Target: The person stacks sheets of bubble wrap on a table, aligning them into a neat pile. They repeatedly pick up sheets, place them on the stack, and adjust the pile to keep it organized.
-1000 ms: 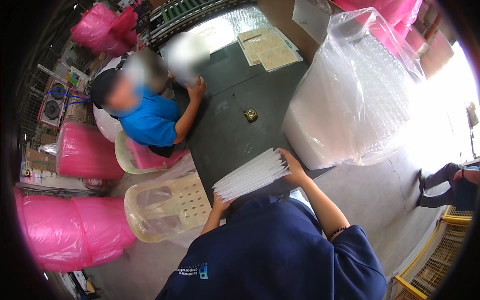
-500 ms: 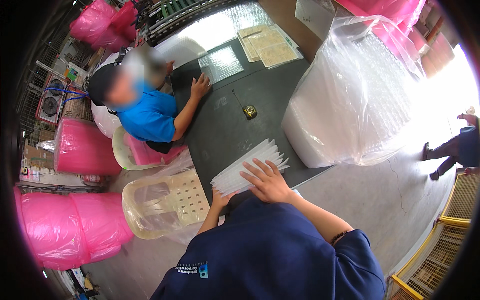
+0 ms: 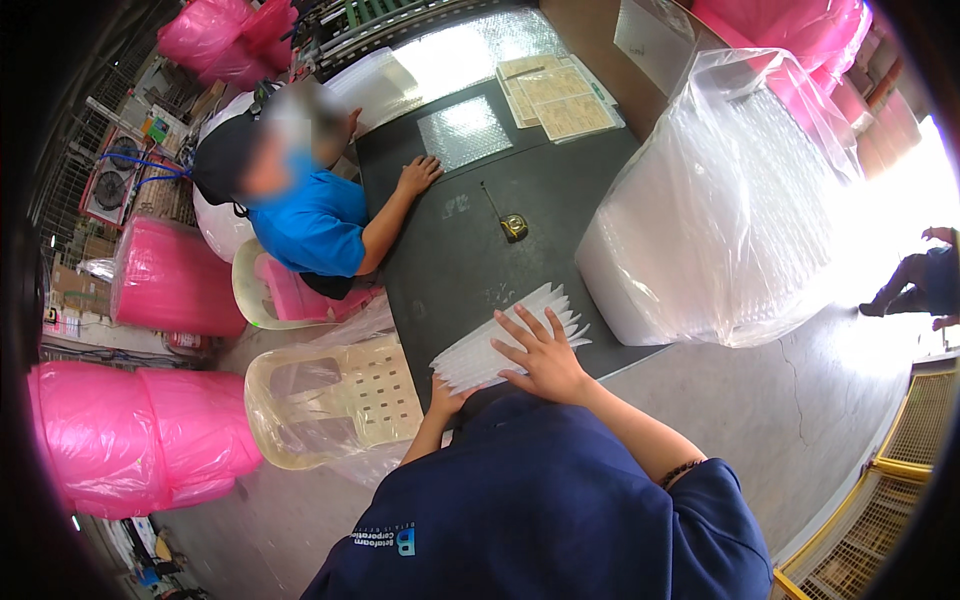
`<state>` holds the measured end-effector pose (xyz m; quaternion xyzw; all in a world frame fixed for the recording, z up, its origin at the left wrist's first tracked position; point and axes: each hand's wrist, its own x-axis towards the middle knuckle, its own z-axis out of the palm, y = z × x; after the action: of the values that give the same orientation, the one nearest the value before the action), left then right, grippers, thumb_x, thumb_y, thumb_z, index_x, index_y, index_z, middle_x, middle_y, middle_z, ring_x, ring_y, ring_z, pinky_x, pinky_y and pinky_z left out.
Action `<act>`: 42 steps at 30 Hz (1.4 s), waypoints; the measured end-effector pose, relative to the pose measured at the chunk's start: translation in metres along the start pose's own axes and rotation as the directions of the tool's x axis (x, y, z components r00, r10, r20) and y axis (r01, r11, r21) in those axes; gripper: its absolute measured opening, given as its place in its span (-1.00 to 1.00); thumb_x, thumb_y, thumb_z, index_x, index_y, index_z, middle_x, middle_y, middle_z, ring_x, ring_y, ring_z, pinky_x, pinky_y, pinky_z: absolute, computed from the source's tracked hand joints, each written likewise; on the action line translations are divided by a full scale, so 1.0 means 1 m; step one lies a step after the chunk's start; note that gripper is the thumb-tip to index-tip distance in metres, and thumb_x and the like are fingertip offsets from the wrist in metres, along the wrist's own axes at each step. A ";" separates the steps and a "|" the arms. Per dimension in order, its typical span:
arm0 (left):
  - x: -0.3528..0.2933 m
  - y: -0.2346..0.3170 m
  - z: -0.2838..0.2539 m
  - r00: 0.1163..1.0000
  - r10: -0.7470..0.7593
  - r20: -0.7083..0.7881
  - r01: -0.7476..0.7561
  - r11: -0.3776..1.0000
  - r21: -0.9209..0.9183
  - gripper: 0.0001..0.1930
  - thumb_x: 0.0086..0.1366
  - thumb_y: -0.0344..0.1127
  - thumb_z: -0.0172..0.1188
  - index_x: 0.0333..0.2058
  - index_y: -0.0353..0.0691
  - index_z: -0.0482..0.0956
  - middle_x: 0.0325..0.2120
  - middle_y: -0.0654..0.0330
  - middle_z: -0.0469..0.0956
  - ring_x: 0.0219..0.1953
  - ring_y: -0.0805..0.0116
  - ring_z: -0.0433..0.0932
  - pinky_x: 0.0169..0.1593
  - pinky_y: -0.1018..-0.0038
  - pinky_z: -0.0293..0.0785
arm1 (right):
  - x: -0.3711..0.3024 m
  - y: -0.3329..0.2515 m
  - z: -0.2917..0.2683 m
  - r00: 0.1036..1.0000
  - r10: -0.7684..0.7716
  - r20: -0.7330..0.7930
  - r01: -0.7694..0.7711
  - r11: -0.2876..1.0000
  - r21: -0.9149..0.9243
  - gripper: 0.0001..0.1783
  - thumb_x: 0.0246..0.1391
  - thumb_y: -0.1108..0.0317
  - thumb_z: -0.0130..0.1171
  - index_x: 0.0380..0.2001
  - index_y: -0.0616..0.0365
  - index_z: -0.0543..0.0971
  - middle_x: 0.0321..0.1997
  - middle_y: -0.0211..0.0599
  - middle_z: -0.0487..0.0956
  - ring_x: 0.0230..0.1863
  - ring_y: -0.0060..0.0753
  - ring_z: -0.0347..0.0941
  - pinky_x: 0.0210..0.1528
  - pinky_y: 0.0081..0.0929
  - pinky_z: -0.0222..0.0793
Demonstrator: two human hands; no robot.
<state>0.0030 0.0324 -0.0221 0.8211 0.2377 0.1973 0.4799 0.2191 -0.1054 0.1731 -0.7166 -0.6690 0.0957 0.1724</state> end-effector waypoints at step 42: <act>0.002 0.047 -0.005 0.998 -0.054 -0.020 0.056 0.993 0.105 -0.37 -0.25 -0.19 0.41 -0.13 -0.28 0.44 -0.09 0.05 0.44 -0.07 0.12 0.44 0.02 0.39 0.34 | 0.009 -0.002 -0.013 0.989 0.000 0.147 0.024 0.986 -0.166 0.07 -0.44 0.21 0.40 0.23 -0.18 0.09 0.20 -0.27 0.20 0.31 -0.20 -0.05 0.31 0.08 -0.33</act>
<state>0.0117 0.0167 0.0219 0.8368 0.2743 0.1783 0.4390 0.2231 -0.0976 0.1869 -0.7156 -0.6898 0.0905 0.0628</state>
